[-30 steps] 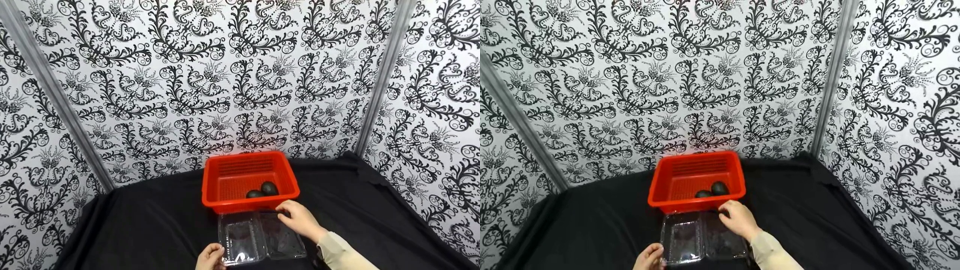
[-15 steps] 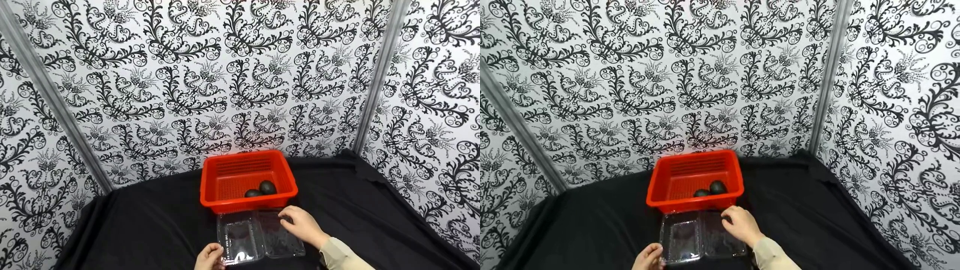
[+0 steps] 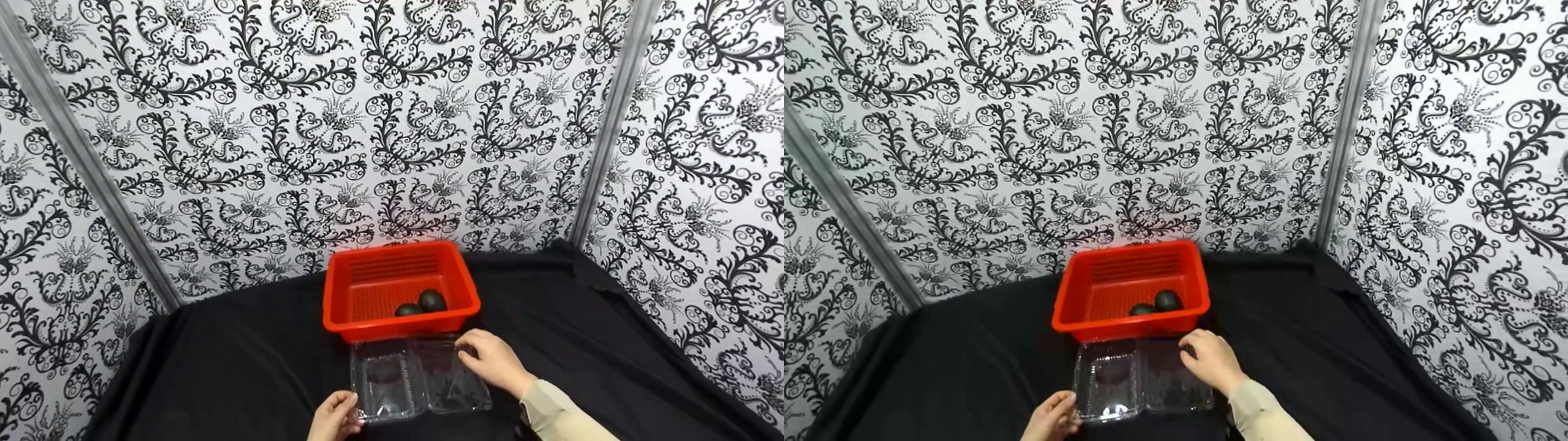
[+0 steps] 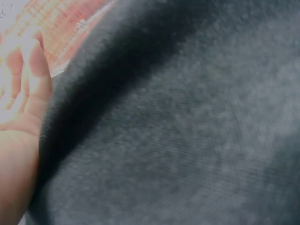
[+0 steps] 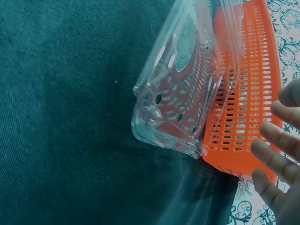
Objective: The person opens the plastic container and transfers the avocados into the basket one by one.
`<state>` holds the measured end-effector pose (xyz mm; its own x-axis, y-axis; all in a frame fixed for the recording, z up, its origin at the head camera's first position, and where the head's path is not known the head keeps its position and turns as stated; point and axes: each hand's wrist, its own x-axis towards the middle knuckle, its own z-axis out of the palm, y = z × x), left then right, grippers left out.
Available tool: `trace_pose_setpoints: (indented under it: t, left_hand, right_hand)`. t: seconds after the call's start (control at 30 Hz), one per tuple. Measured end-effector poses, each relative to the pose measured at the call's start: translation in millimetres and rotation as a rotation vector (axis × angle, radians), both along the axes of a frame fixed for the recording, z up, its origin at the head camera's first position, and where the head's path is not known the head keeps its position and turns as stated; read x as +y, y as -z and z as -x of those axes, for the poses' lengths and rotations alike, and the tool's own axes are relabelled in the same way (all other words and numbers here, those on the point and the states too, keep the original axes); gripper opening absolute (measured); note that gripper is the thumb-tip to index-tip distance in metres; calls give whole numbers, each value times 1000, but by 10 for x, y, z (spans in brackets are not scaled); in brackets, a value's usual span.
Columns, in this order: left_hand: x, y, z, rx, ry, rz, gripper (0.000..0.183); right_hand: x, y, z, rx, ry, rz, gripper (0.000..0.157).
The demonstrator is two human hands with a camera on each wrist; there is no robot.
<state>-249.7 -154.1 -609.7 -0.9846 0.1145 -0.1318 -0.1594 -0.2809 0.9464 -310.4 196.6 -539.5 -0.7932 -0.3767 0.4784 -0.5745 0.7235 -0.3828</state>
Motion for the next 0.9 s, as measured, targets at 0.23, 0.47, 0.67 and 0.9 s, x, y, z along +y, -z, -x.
trace_pose_setpoints:
  t: [0.23, 0.47, 0.67, 0.9]
  left_hand:
    - [-97, -138, -40, -15, 20, 71, 13]
    - [-251, -300, -17, 26, -23, 129, 14]
    - [-302, -436, 19, 29, -40, 191, 18]
    - [-307, -535, 42, 94, -43, 268, 19]
  right_hand:
    - [64, -67, -9, 26, 15, 1, 12]
    - [139, -128, -37, -37, 89, 11, 11]
    - [182, -151, -28, -45, 93, 43, 10]
    - [204, -128, -27, -37, 103, 78, 9]
